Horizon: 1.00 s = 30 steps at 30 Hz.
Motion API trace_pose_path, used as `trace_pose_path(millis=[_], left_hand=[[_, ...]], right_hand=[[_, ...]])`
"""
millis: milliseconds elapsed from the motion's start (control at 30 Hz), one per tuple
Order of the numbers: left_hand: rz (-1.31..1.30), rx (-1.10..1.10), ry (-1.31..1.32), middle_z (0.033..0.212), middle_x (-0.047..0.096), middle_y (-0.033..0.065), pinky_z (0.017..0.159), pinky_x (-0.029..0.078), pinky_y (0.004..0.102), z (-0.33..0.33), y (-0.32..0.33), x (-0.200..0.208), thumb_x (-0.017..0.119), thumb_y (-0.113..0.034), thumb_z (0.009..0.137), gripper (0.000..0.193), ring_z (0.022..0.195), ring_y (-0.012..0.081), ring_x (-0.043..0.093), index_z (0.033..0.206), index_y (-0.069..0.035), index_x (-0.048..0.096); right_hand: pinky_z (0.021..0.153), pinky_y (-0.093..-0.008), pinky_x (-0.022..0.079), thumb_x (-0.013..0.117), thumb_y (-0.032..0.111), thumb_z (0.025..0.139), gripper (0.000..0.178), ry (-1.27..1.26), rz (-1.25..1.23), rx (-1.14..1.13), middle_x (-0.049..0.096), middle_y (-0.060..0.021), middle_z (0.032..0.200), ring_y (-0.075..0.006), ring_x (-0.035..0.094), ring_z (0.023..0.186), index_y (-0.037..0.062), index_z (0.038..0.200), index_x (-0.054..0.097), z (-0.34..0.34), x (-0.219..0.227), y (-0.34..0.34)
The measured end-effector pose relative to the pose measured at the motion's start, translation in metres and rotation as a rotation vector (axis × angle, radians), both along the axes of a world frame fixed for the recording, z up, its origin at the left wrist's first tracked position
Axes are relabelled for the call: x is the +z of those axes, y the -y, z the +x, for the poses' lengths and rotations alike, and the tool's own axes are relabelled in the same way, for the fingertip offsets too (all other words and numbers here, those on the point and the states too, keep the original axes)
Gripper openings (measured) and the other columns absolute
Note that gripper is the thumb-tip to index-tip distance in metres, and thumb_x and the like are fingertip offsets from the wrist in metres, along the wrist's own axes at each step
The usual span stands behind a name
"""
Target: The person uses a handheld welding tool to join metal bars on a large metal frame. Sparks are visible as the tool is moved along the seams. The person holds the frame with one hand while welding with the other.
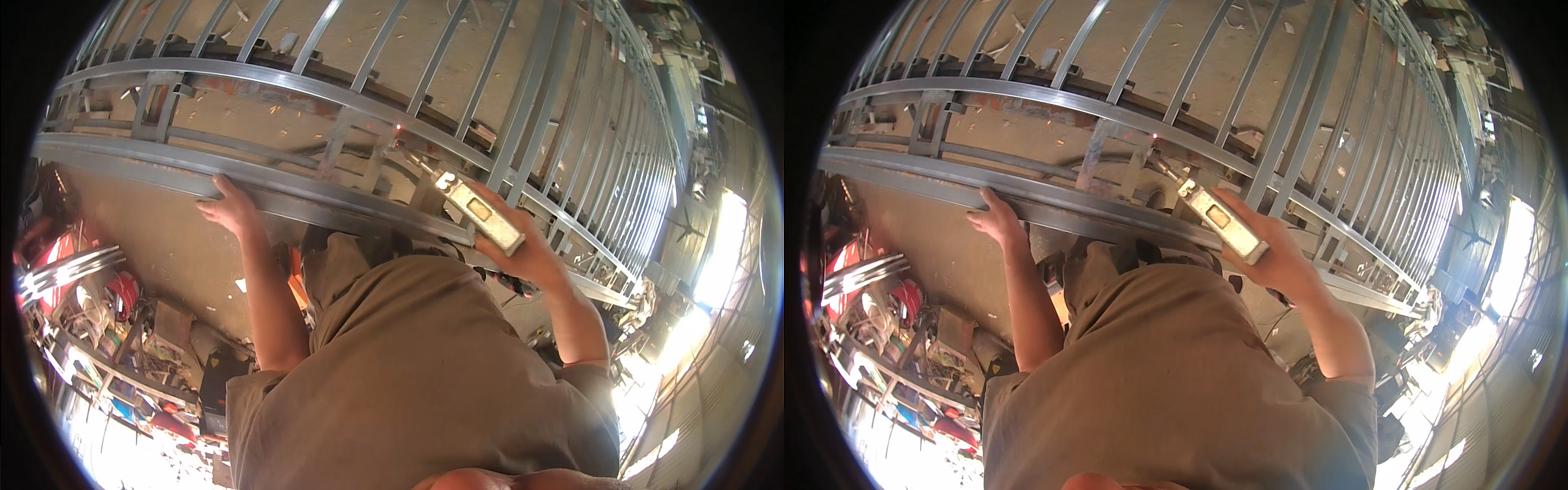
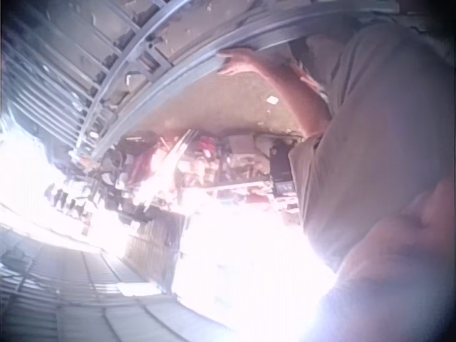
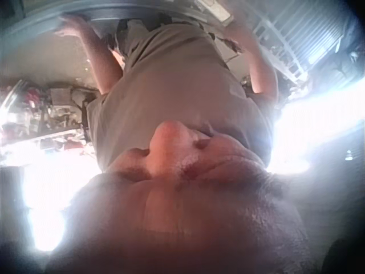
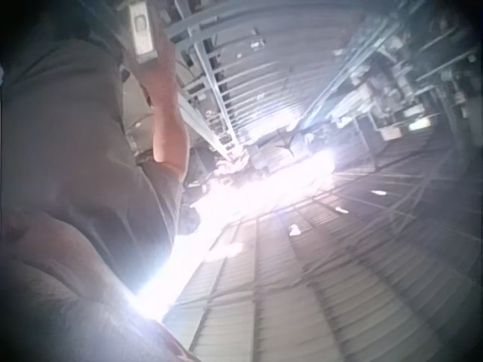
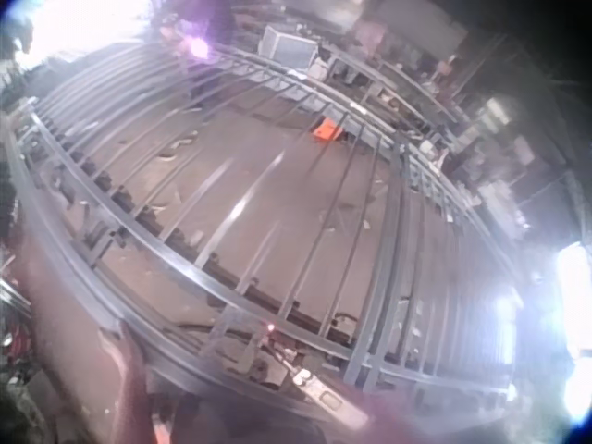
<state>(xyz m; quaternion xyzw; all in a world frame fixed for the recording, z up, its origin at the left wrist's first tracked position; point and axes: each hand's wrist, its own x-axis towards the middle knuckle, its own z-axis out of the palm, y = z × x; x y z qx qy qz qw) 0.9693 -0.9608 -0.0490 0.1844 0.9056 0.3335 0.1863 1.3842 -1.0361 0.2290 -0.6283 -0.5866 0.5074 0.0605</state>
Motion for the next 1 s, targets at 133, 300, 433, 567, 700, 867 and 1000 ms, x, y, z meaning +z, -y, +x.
trace_pose_path(millis=[133, 300, 433, 567, 700, 867, 1000], left_hand=[[0.132, 0.206, 0.311, 0.153, 0.048, 0.0351, 0.115, 0.051, 0.0498, 0.012, -0.012, 0.004, 0.058, -0.061, 0.102, 0.101, 0.137, 0.0464, 0.056, 0.161, 0.013, 0.023], [-0.036, 0.195, 0.15, 0.141, 0.059, 0.0362, 0.105, 0.056, 0.0502, 0.014, -0.019, 0.014, 0.056, -0.065, 0.101, 0.097, 0.125, 0.0447, 0.066, 0.153, 0.015, 0.037], [-0.172, 0.213, 0.042, 0.133, 0.066, 0.0334, 0.105, 0.054, 0.0509, 0.014, -0.023, 0.013, 0.054, -0.071, 0.097, 0.099, 0.122, 0.0456, 0.067, 0.147, 0.014, 0.044], [-0.174, 0.217, -0.001, 0.133, 0.067, 0.0311, 0.106, 0.051, 0.0521, 0.013, -0.023, 0.011, 0.054, -0.071, 0.097, 0.095, 0.124, 0.0452, 0.066, 0.146, 0.01, 0.047], [-0.201, 0.236, -0.007, 0.132, 0.067, 0.0313, 0.108, 0.05, 0.0516, 0.013, -0.024, 0.009, 0.054, -0.07, 0.098, 0.093, 0.124, 0.0456, 0.066, 0.145, 0.009, 0.049], [-0.208, 0.237, -0.017, 0.133, 0.067, 0.0315, 0.108, 0.049, 0.0513, 0.014, -0.027, 0.01, 0.052, -0.071, 0.098, 0.093, 0.125, 0.0455, 0.065, 0.145, 0.01, 0.049], [-0.236, 0.246, -0.025, 0.134, 0.066, 0.0313, 0.107, 0.051, 0.0477, 0.015, -0.027, 0.012, 0.054, -0.07, 0.099, 0.093, 0.123, 0.0423, 0.066, 0.143, 0.012, 0.051]], right_hand=[[0.094, -0.0284, 0.049, 0.068, 0.001, 0.087, 0.08, -0.157, -0.172, -0.007, 0.072, -0.0122, 0.132, -0.0126, 0.061, 0.096, 0.0152, 0.162, 0.046, 0.015, 0.008, -0.03], [0.094, -0.0282, 0.051, 0.074, 0.011, 0.089, 0.078, -0.28, -0.353, 0.018, 0.074, -0.0016, 0.113, -0.0103, 0.063, 0.099, 0.0178, 0.162, 0.047, 0.021, -0.056, -0.072], [0.09, -0.0305, 0.055, 0.078, 0.014, 0.087, 0.066, -0.423, -0.522, 0.015, 0.073, -0.0023, 0.11, -0.0119, 0.064, 0.097, 0.0071, 0.149, 0.058, 0.019, -0.108, -0.102], [0.09, -0.03, 0.055, 0.075, 0.009, 0.087, 0.061, -0.431, -0.679, 0.061, 0.073, -0.0026, 0.111, -0.0128, 0.065, 0.097, 0.0046, 0.146, 0.06, 0.013, -0.133, -0.123], [0.089, -0.0297, 0.055, 0.072, 0.004, 0.087, 0.068, -0.41, -0.515, 0.062, 0.073, -0.003, 0.113, -0.0134, 0.066, 0.096, 0.0066, 0.152, 0.055, 0.004, -0.132, -0.126], [0.084, -0.0324, 0.056, 0.072, 0.002, 0.086, 0.077, -0.312, -0.029, 0.166, 0.073, -0.0084, 0.109, -0.021, 0.069, 0.091, 0.009, 0.159, 0.048, -0.002, -0.111, -0.112], [0.083, -0.0395, 0.06, 0.076, 0.006, 0.084, 0.08, -0.145, 0.159, 0.207, 0.074, -0.0179, 0.12, -0.0402, 0.073, 0.096, 0.0128, 0.159, 0.047, -0.021, -0.108, -0.097]])
